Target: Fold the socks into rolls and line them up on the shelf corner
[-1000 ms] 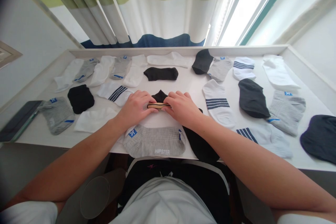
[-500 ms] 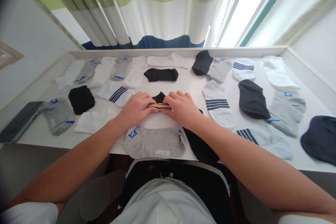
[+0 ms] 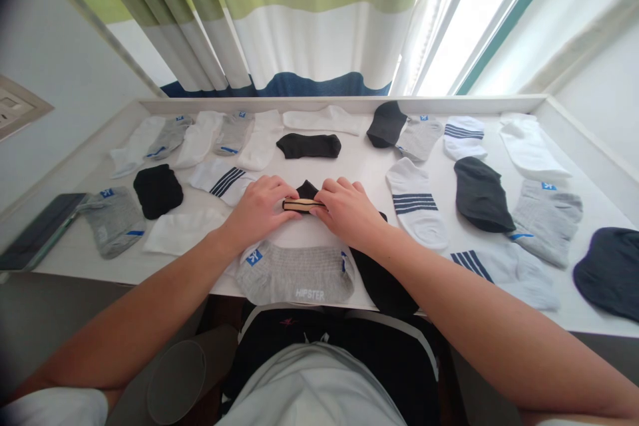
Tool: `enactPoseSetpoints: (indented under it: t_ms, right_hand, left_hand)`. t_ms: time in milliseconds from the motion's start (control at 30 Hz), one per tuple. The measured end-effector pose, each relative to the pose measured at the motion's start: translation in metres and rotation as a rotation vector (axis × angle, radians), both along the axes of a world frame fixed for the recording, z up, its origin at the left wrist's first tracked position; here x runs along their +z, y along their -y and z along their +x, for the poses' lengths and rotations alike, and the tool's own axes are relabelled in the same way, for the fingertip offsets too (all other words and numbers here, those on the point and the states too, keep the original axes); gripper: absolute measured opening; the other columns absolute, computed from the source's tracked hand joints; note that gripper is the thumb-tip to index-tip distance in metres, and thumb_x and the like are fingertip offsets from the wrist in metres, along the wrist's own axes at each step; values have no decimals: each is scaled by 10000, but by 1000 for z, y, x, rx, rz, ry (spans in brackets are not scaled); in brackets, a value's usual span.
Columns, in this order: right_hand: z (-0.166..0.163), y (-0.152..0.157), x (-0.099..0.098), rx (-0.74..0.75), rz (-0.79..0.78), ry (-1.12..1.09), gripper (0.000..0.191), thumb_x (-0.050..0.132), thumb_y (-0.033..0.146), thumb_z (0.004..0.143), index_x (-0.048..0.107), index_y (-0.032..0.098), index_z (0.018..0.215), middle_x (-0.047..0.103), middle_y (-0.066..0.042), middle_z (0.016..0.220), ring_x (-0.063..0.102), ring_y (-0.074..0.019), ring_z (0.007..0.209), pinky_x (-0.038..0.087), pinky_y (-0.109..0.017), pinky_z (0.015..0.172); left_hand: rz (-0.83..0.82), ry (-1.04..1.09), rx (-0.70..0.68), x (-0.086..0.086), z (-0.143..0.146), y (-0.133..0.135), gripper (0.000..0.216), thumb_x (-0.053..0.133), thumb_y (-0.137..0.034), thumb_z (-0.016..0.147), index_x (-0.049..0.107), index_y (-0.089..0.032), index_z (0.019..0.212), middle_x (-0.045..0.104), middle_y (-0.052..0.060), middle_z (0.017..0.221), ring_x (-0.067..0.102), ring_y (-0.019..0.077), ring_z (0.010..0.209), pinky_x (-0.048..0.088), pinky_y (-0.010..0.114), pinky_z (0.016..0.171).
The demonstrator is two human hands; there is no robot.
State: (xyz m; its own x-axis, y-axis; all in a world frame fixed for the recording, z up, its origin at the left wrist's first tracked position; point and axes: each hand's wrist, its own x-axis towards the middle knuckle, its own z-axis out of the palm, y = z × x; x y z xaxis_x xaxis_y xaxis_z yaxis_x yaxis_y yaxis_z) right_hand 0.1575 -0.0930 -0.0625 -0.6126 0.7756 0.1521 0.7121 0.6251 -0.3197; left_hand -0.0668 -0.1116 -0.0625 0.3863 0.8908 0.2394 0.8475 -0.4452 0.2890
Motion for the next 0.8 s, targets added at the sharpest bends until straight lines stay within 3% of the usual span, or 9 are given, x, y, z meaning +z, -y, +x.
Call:
enactPoseSetpoints:
  t_ms: [167, 367, 633, 800]
  right_hand:
    - [-1, 1, 0, -17, 23, 1, 187, 606, 350, 1011, 718, 208, 968, 681, -86, 1036, 572, -272, 992, 348, -390, 808]
    - [0, 2, -5, -21, 62, -14, 258, 708, 323, 943, 643, 210, 1165, 708, -78, 1118, 584, -279, 1018, 366, -398, 828]
    - [0, 0, 1, -28, 19, 14, 130, 671, 300, 972, 672, 207, 1062, 688, -95, 1105, 586, -289, 1036, 382, -408, 843]
    - [0, -1, 0, -27, 22, 20, 149, 644, 306, 992, 698, 204, 1087, 689, -103, 1115, 580, -295, 1040, 389, -416, 844]
  left_hand:
    - [-30, 3, -1, -1, 0, -2, 169, 802, -317, 870, 742, -223, 996, 689, 45, 1037, 604, 273, 1039, 448, 428, 907]
    - [-48, 3, 1, -2, 0, -4, 152, 771, -314, 900, 762, -211, 1011, 686, 56, 1042, 597, 273, 1041, 454, 429, 923]
    - [-55, -15, 9, -3, 1, -3, 153, 713, -338, 949, 739, -194, 995, 684, 64, 1026, 590, 275, 1019, 443, 421, 895]
    - [7, 32, 15, -1, 0, 0, 302, 820, -361, 859, 694, -208, 1087, 683, 56, 1095, 589, 277, 1068, 444, 424, 948]
